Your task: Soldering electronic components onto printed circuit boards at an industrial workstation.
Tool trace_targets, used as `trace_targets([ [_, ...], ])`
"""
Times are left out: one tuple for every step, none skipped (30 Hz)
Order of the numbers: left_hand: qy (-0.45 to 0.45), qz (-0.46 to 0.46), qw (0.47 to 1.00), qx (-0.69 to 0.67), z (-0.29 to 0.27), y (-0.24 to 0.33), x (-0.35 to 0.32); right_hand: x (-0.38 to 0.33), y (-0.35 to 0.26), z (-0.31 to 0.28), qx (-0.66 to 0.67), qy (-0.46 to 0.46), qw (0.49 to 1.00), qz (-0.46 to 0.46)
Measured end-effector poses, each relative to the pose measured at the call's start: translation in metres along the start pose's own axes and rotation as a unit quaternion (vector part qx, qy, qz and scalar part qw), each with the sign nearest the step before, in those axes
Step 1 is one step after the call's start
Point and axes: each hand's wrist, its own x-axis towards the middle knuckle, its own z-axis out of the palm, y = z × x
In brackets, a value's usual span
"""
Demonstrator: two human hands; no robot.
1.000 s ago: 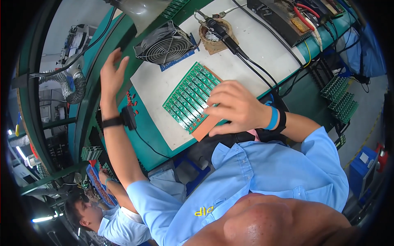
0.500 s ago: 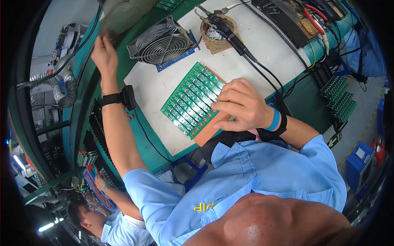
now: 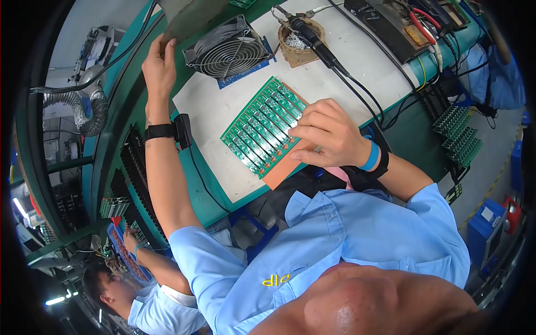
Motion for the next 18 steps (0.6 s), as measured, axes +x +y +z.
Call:
trace_targets([
  [0.001,0.000,1.000,0.001,0.000,0.000,0.000,0.000,0.000,0.000,0.001,0.001,1.000,0.001],
  [0.002,0.003,1.000,-0.006,0.001,0.000,0.000,0.000,0.000,0.000,0.002,0.001,1.000,-0.001],
  [0.002,0.006,1.000,-0.014,0.001,-0.001,0.000,0.001,0.000,0.000,0.002,0.000,1.000,0.000],
  [-0.004,0.004,1.000,-0.023,0.002,-0.001,0.000,0.000,0.000,0.000,0.003,-0.001,1.000,0.002],
  [0.002,0.008,1.000,-0.022,0.003,-0.002,0.000,0.000,0.000,0.000,0.004,-0.001,1.000,0.005],
  [0.003,0.006,1.000,-0.024,0.004,-0.002,0.000,0.000,0.000,0.000,0.004,-0.003,1.000,0.004],
  [0.005,0.005,1.000,-0.026,0.005,-0.003,0.000,0.000,0.000,0.000,0.004,-0.003,1.000,0.003],
  [0.006,0.004,1.000,-0.028,0.006,-0.003,0.001,-0.001,0.000,0.000,0.004,-0.003,1.000,0.003],
  [0.005,0.004,1.000,-0.028,0.007,-0.003,0.001,-0.001,0.001,0.000,0.004,-0.001,1.000,0.003],
  [0.006,0.003,1.000,-0.030,0.008,-0.004,0.002,-0.001,0.001,0.000,0.004,-0.002,1.000,0.003],
  [0.006,0.003,0.999,-0.032,0.008,-0.004,0.002,-0.001,0.001,0.000,0.004,-0.002,1.000,0.002],
  [0.007,0.001,0.999,-0.034,0.009,-0.005,0.003,-0.001,0.001,0.000,0.005,-0.002,1.000,0.002],
  [0.006,0.001,0.999,-0.034,0.010,-0.006,0.003,-0.001,0.001,0.000,0.005,-0.002,1.000,0.002],
  [0.004,0.000,0.999,-0.035,0.010,-0.008,0.004,-0.001,0.001,0.000,0.005,-0.002,1.000,0.002],
  [0.003,-0.002,0.999,-0.036,0.011,-0.009,0.004,-0.001,0.001,0.000,0.006,-0.003,1.000,0.002],
  [0.001,-0.003,0.999,-0.037,0.012,-0.010,0.005,-0.001,0.001,0.000,0.007,-0.004,1.000,0.002],
  [0.001,-0.003,0.999,-0.037,0.012,-0.011,0.005,-0.001,0.001,0.000,0.008,-0.001,1.000,0.003],
  [0.000,-0.001,0.999,-0.034,0.013,-0.011,0.006,-0.001,0.001,0.000,0.007,-0.005,1.000,0.002],
])
